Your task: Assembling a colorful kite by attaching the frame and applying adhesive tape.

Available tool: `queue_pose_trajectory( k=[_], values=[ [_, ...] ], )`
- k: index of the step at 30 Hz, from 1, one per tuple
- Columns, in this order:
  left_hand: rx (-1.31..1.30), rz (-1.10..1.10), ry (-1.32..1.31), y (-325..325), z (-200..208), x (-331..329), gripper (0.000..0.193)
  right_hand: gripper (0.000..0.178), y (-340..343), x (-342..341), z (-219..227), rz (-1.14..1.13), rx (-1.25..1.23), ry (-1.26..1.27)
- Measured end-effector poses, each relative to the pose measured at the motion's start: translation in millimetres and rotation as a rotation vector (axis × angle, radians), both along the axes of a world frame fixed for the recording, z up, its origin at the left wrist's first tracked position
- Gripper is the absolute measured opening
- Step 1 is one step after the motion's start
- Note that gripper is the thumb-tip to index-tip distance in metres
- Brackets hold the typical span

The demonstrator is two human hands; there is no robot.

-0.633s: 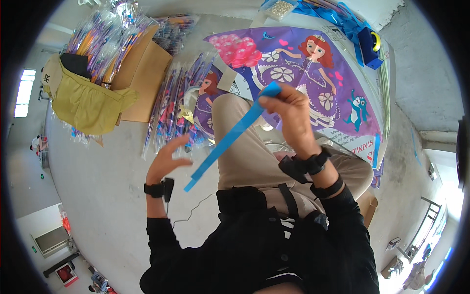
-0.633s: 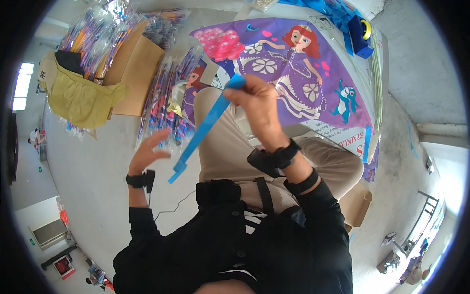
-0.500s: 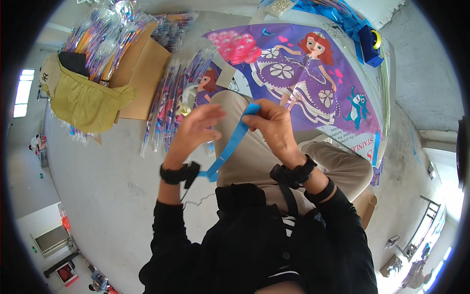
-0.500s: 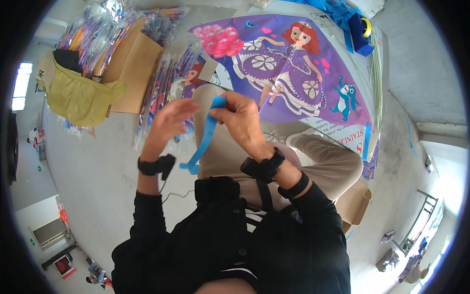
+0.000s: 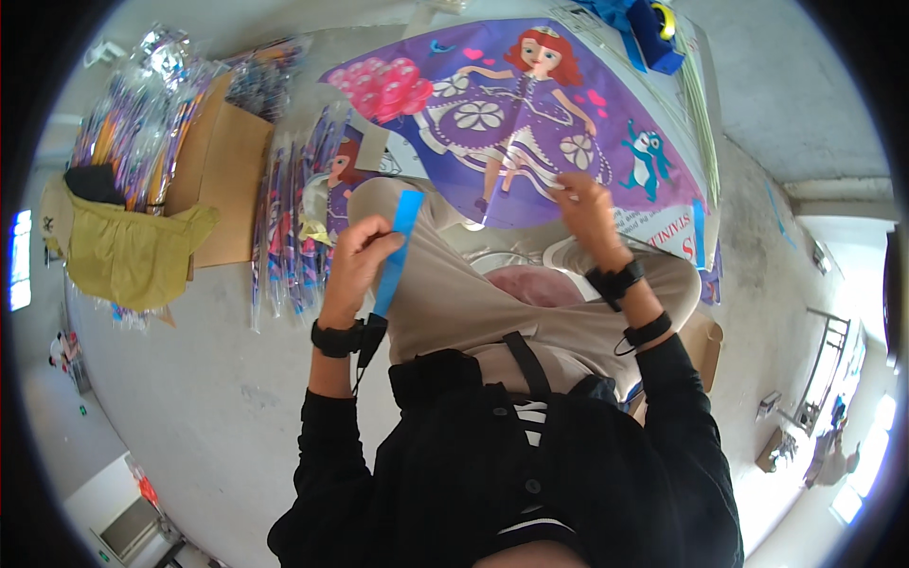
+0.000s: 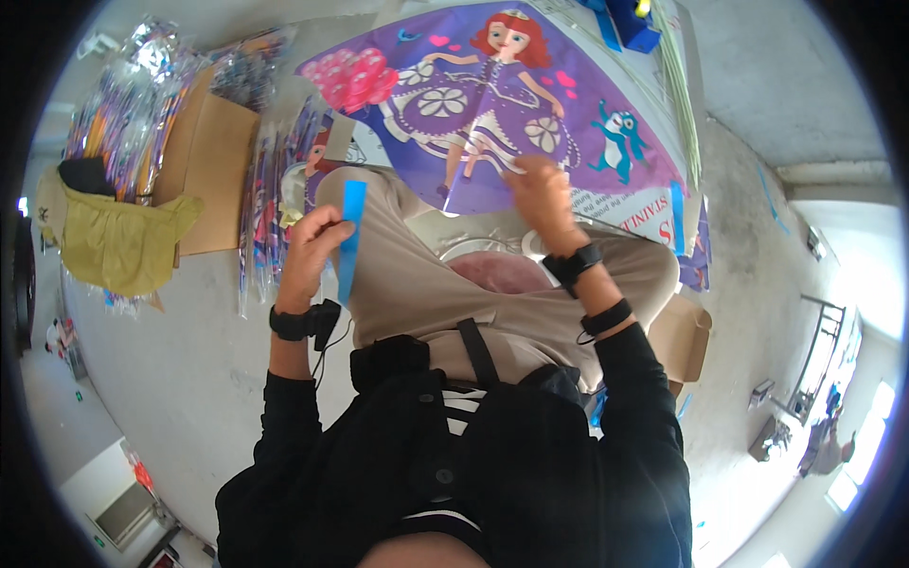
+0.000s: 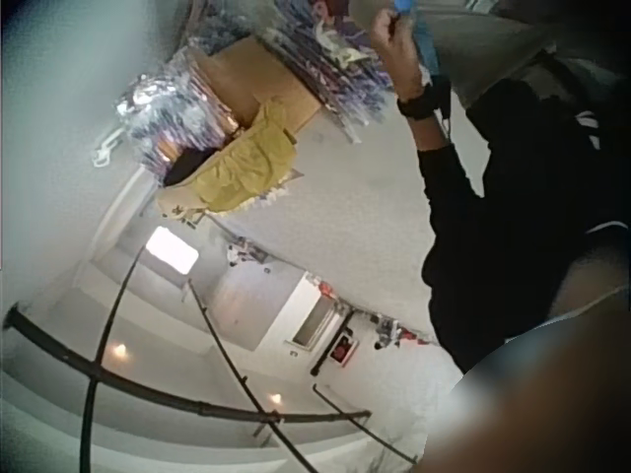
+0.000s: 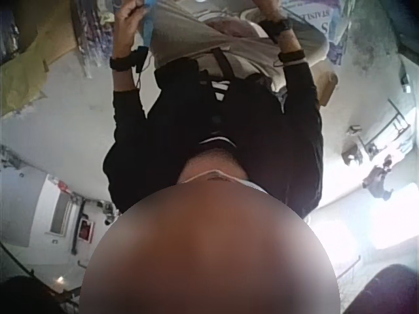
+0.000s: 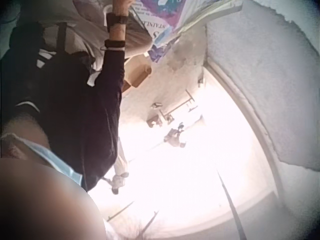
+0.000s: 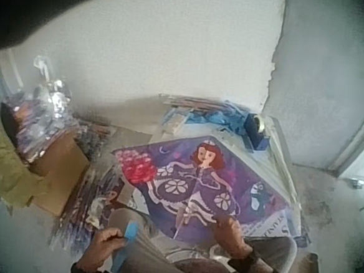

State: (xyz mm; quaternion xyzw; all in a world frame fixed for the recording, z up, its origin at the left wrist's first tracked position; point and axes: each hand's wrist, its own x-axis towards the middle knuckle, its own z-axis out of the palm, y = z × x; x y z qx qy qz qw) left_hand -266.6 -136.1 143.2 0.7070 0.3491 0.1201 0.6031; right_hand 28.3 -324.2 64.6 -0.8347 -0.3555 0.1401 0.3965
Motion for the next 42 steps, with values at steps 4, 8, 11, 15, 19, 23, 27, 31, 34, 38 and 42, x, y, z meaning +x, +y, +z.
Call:
queue_pose_trajectory(
  k=[4,8,11,15,19,23,27,31,34,38,42],
  values=[
    [-0.033,0.035,-0.046,1,-8,10,0.015,0.037,-76,83,-31,-0.169,-0.291,-0.278],
    [-0.166,0.002,-0.049,-10,-10,37,0.015,0.043,-123,114,-37,-0.278,-0.425,-0.159],
    [-0.201,-0.002,-0.045,-16,-13,56,0.016,0.044,-138,121,-37,-0.308,-0.455,-0.094],
    [-0.083,-0.027,-0.028,-14,-20,64,0.016,0.045,-158,139,-42,-0.438,-0.481,-0.106],
    [-0.127,0.031,0.007,-9,-24,55,0.014,0.043,-184,179,-47,-0.604,-0.538,-0.09],
    [-0.152,0.081,0.027,-5,-26,54,0.012,0.035,-198,223,-53,-0.606,-0.558,-0.317],
    [-0.22,0.107,0.004,-4,-29,58,0.007,0.048,-184,251,-60,-0.555,-0.613,-0.311],
    [-0.207,0.104,-0.003,0,-32,64,0.007,0.035,-158,263,-66,-0.527,-0.688,-0.378],
    [-0.161,0.116,0.012,4,-33,70,0.008,0.033,-151,278,-63,-0.48,-0.834,-0.208],
    [-0.161,0.094,0.049,10,-31,82,0.01,0.03,-155,298,-60,-0.437,-0.85,-0.072],
    [0.004,0.043,0.063,22,-29,92,0.012,0.024,-181,315,-47,-0.335,-0.47,-0.057]
  ],
)
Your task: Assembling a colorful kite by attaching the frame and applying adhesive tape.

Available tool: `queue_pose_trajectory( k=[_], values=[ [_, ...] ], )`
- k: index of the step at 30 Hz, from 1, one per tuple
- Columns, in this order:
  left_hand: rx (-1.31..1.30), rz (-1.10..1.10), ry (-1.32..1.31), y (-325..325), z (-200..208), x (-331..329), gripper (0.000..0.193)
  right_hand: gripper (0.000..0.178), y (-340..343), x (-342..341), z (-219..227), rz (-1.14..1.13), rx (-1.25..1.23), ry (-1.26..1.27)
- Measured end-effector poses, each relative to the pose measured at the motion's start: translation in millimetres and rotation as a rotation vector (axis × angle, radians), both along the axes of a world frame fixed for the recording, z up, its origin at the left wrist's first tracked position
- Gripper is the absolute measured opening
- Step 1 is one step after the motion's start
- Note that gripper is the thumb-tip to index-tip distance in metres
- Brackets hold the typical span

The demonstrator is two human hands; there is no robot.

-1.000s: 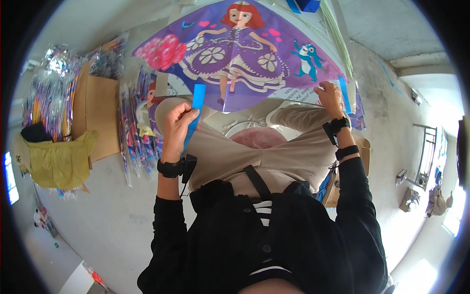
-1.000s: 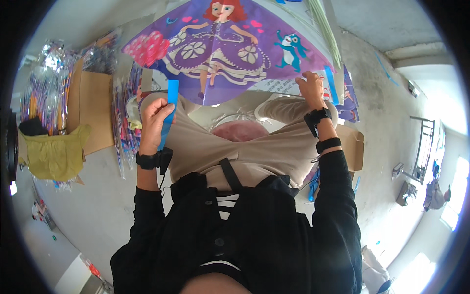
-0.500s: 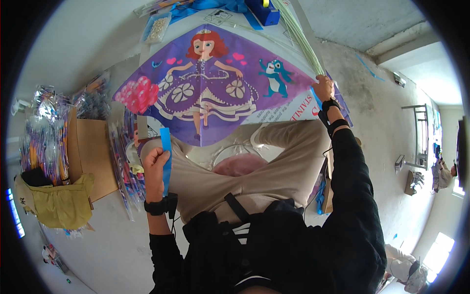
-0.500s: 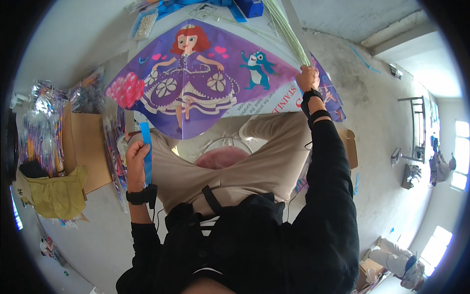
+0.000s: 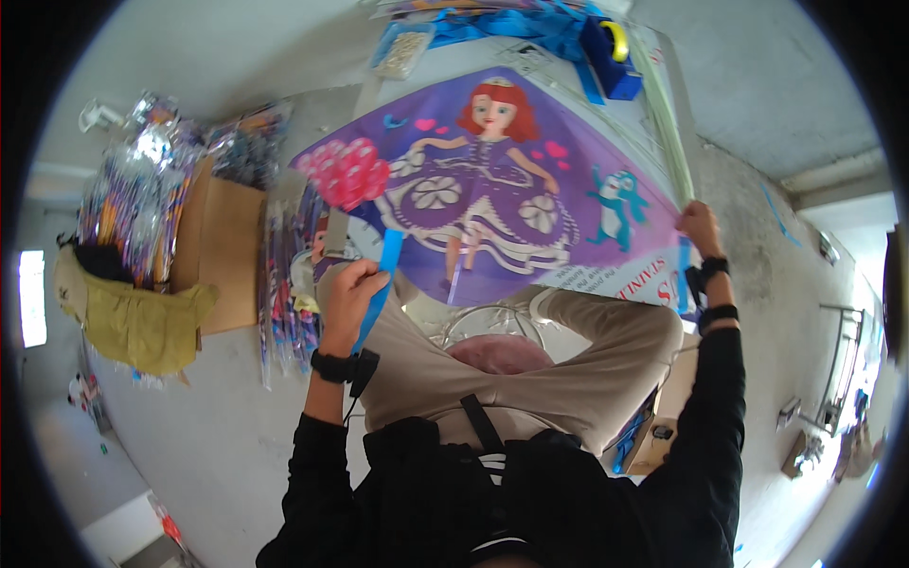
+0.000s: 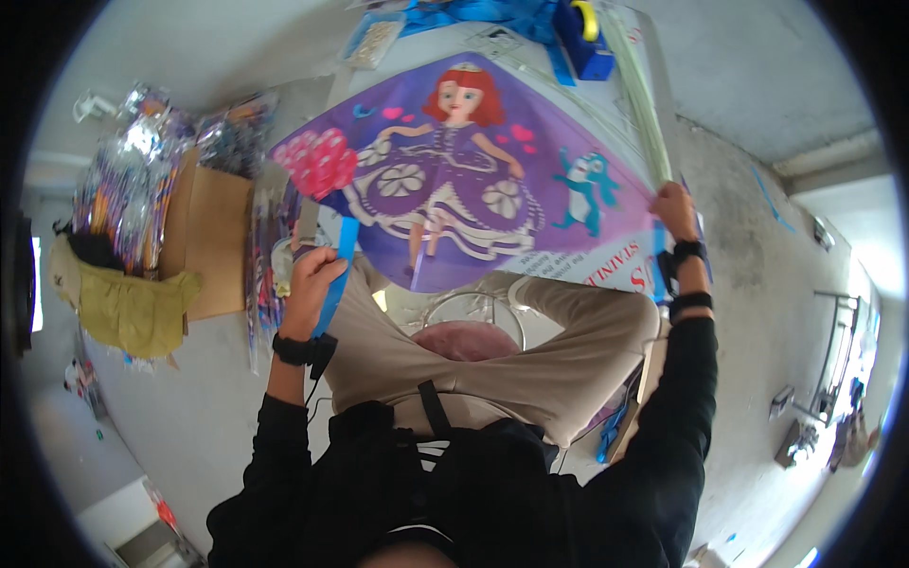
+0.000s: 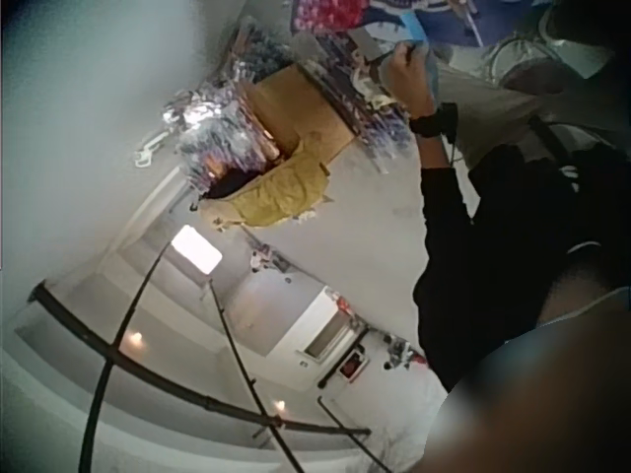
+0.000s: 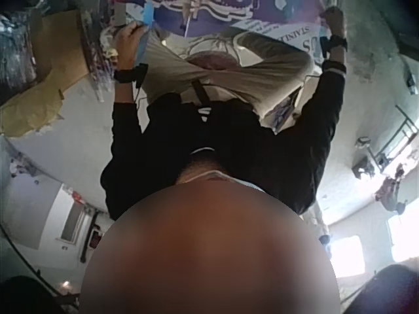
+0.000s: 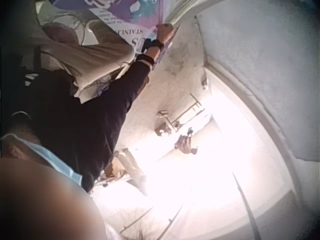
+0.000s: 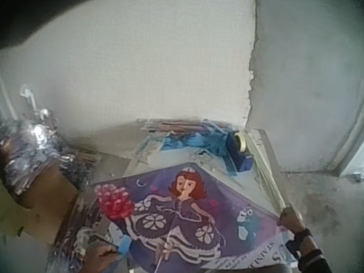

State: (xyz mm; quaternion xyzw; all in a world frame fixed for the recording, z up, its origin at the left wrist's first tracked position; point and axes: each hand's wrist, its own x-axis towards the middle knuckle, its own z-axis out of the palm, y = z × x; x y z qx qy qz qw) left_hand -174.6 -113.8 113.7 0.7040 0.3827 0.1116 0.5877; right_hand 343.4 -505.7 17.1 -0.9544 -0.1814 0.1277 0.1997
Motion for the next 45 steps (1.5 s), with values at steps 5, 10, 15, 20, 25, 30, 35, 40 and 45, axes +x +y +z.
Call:
queue_pose_trajectory(
  k=[5,10,15,20,25,30,35,40,45],
  values=[
    [-0.047,-0.055,0.052,5,-13,13,0.012,0.022,-77,40,28,0.018,-0.19,-0.201],
    [-0.171,-0.012,-0.008,12,-31,21,0.013,0.018,-136,65,45,-0.059,-0.394,-0.34],
    [-0.115,0.023,0.02,52,-45,10,0.015,0.021,-121,50,55,-0.17,-0.593,-0.578],
    [0.207,0.001,0.188,101,-64,-17,0.016,0.033,8,-7,32,0.281,-0.084,-0.368],
    [0.288,-0.072,0.246,141,-75,-29,0.017,0.026,199,-168,4,0.496,0.558,0.161],
    [0.22,-0.051,0.28,157,-80,-24,0.018,0.023,333,-270,15,0.554,0.466,0.377],
    [0.204,-0.056,0.153,160,-94,-13,0.02,0.019,398,-300,3,0.472,0.338,0.483],
    [0.311,-0.084,0.276,164,-103,-3,0.022,0.021,432,-307,4,0.499,0.339,0.526],
    [0.362,-0.07,0.317,158,-100,-2,0.022,0.025,458,-320,7,0.481,0.253,0.55]
  ],
)
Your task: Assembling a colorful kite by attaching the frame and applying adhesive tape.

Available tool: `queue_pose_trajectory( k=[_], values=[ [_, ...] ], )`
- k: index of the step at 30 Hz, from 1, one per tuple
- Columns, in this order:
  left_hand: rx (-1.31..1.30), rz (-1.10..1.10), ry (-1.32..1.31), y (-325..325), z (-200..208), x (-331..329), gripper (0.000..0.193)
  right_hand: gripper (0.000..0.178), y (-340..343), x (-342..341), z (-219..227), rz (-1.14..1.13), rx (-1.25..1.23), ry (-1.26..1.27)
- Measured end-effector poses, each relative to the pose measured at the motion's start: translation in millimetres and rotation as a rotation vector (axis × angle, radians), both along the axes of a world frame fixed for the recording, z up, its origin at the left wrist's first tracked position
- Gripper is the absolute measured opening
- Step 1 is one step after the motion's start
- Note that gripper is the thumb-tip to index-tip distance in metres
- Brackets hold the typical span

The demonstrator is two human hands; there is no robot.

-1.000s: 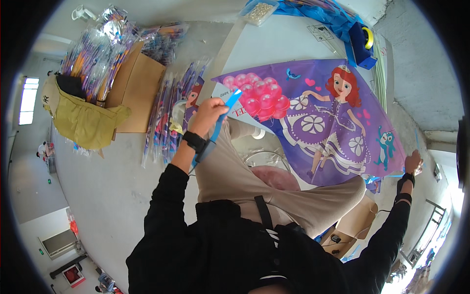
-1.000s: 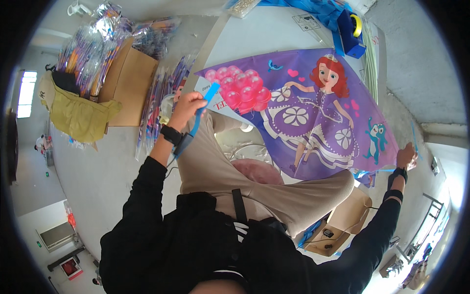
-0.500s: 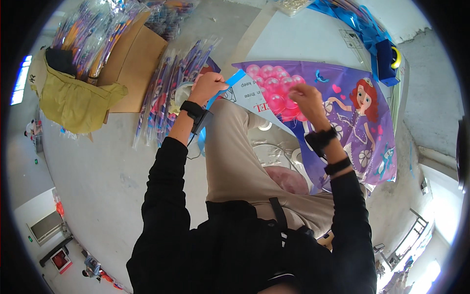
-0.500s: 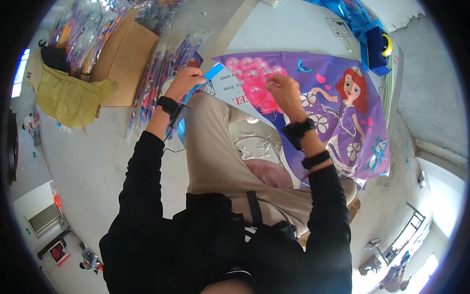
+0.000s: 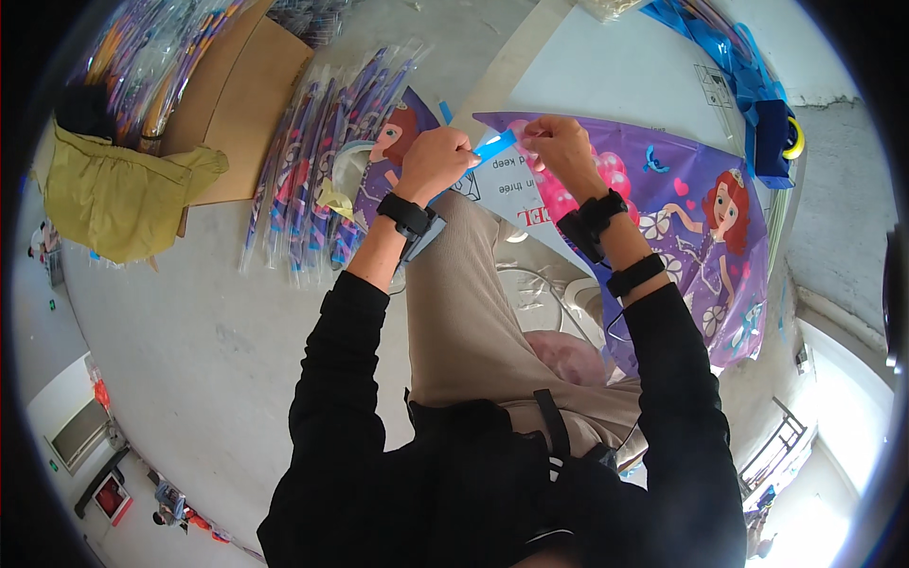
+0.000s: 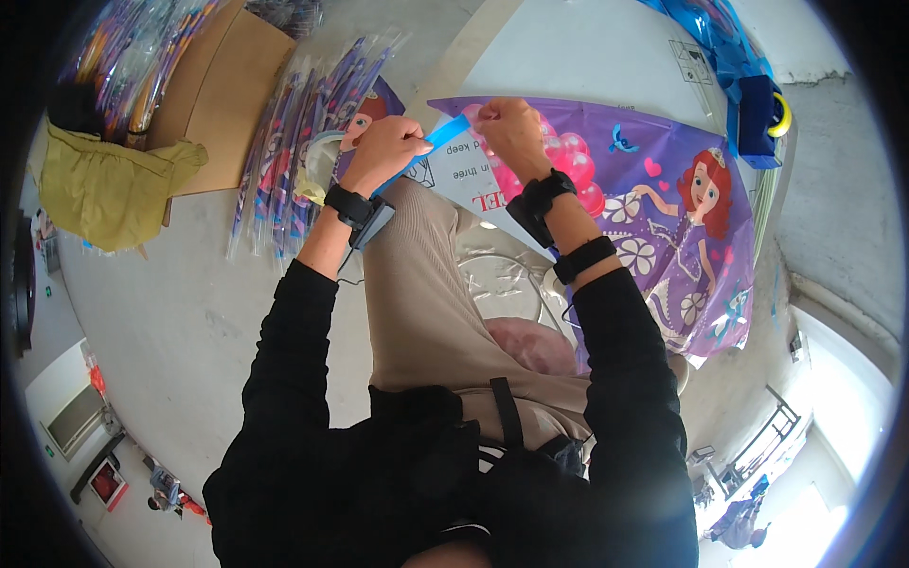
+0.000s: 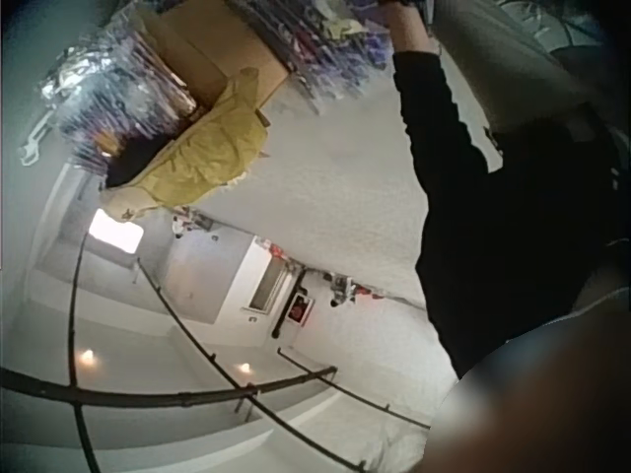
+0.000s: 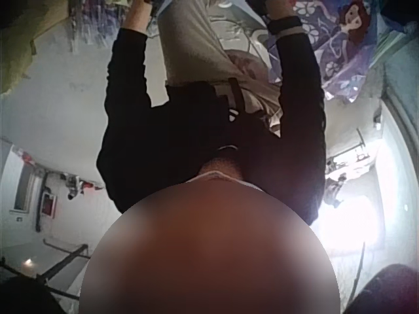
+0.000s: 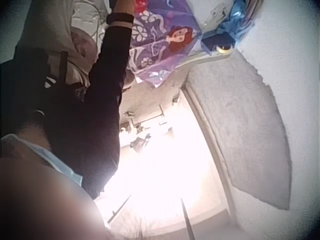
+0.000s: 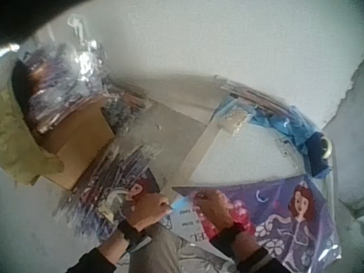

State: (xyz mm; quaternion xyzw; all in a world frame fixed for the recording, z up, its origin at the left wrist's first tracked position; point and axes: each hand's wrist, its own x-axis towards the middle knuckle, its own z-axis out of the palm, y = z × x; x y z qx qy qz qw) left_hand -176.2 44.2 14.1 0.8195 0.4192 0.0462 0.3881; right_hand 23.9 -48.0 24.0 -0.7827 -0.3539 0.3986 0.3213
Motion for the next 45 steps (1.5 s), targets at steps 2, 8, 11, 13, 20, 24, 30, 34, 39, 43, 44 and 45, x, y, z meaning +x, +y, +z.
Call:
queue_pose_trajectory(
  k=[2,8,11,13,20,24,30,34,39,43,44,45],
  values=[
    [-0.014,0.007,0.0,-1,1,0,0.022,0.026,8,-4,-3,0.009,-0.002,0.055],
    [0.025,0.001,-0.038,-3,-5,0,0.023,0.023,17,-6,-10,0.048,-0.051,-0.062],
    [0.067,0.024,-0.091,-8,-7,-3,0.023,0.022,18,-8,-10,0.12,-0.108,-0.292],
    [0.086,0.049,-0.107,-12,-7,-4,0.022,0.021,19,-11,-9,0.128,-0.122,-0.358],
    [0.158,0.064,-0.04,-17,12,-1,0.022,0.02,24,-19,-7,0.165,-0.088,-0.525],
    [0.492,-0.002,0.137,-33,29,1,0.025,0.019,26,-19,-7,0.188,-0.079,-0.538],
    [0.492,-0.408,-0.044,-54,31,9,0.05,0.018,26,-18,-7,0.198,-0.085,-0.557],
    [0.476,-0.381,0.016,-60,23,15,0.064,0.019,26,-15,-10,0.179,-0.083,-0.527],
    [0.489,-0.334,0.059,-61,18,20,0.072,0.02,26,-14,-15,0.16,-0.044,-0.499],
    [0.517,-0.31,0.077,-63,16,24,0.075,0.021,26,-12,-18,0.147,-0.06,-0.468],
    [0.514,-0.305,0.07,-63,16,24,0.075,0.021,26,-11,-19,0.14,-0.057,-0.448],
    [0.511,-0.299,0.064,-63,16,24,0.075,0.021,26,-11,-19,0.145,-0.047,-0.45]
  ],
)
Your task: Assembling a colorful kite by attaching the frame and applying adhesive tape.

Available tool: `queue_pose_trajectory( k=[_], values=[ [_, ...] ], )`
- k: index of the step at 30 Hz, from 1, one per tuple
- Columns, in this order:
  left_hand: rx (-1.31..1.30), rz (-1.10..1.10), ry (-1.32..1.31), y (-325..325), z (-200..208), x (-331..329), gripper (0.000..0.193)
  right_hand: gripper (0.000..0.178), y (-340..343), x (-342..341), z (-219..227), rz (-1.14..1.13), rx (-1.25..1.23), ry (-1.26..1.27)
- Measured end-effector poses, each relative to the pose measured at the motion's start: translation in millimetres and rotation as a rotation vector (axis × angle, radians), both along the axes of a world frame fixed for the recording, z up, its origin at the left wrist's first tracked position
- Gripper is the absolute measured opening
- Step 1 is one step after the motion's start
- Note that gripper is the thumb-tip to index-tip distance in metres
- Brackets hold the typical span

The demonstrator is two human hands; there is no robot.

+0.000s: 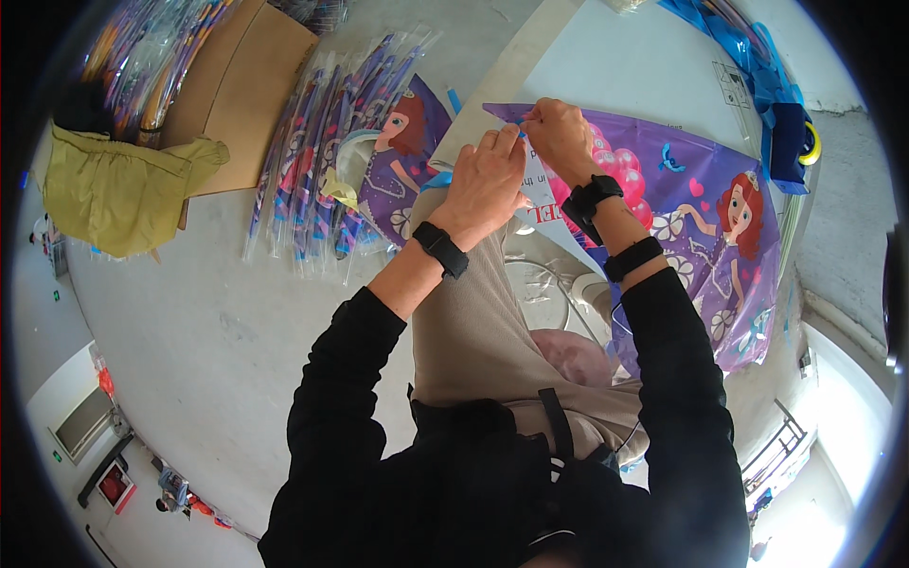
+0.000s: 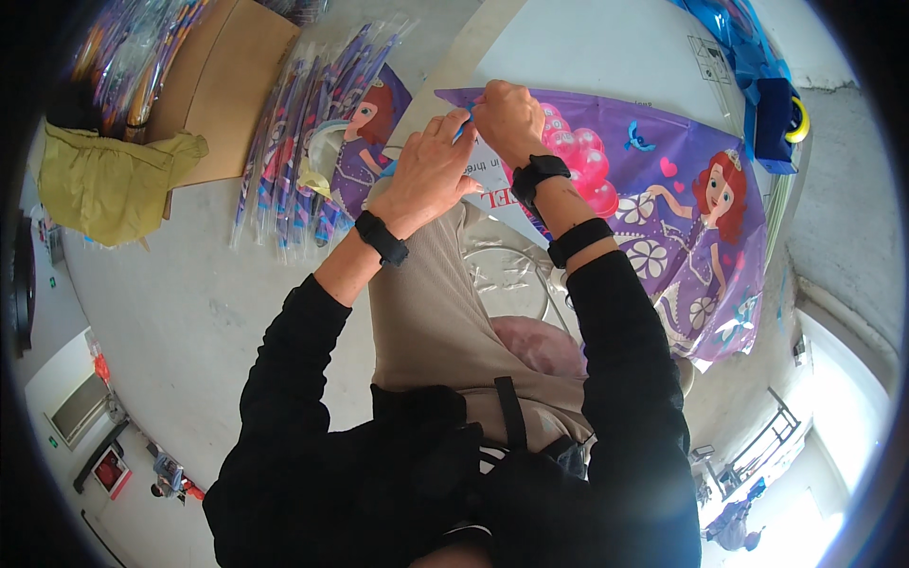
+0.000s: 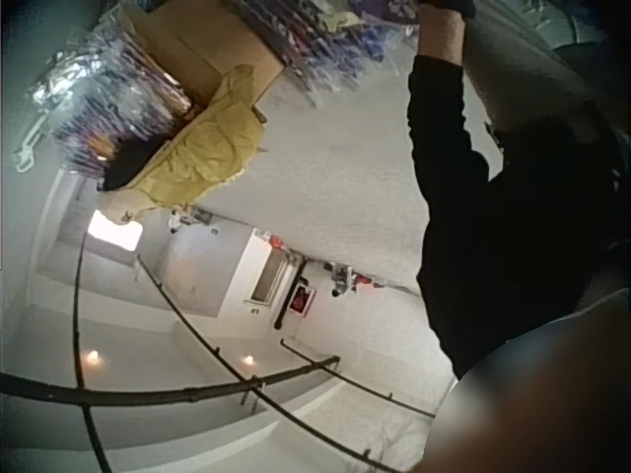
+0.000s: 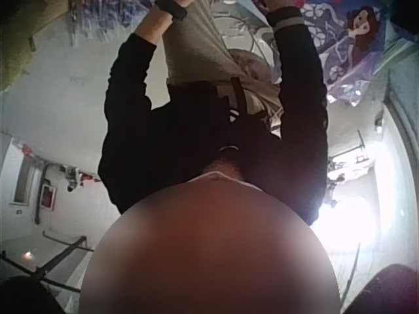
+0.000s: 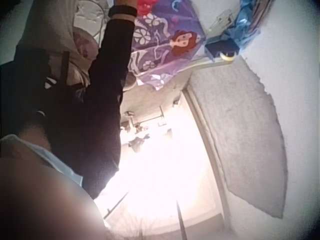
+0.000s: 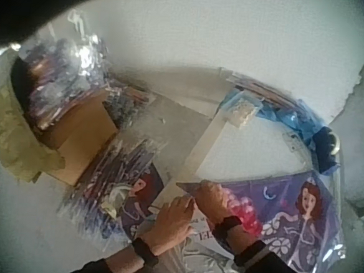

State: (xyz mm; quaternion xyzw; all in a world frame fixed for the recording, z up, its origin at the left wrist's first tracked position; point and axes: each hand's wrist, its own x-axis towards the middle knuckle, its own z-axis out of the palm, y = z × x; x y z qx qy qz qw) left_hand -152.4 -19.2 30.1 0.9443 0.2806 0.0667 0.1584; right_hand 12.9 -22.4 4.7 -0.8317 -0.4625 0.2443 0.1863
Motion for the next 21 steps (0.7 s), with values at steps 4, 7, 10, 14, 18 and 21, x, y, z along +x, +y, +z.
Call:
queue_pose_trajectory(
  k=[4,7,10,14,18,21],
  values=[
    [-0.012,0.006,-0.026,1,1,0,0.074,0.02,-1,1,-2,0.024,0.048,-0.003],
    [-0.027,0.014,-0.01,1,0,2,0.074,0.019,-2,2,-3,0.029,0.073,0.011],
    [-0.023,0.014,-0.013,2,0,3,0.073,0.017,-3,2,-5,0.022,0.079,0.012],
    [-0.011,0.002,-0.002,3,-1,3,0.074,0.018,-1,3,-9,-0.008,0.081,0.041],
    [-0.004,-0.005,0.017,4,-1,2,0.077,0.022,1,12,-6,-0.139,0.116,0.278],
    [0.056,-0.002,-0.015,4,0,3,0.068,0.022,-2,17,2,-0.146,0.085,0.214]
  ],
)
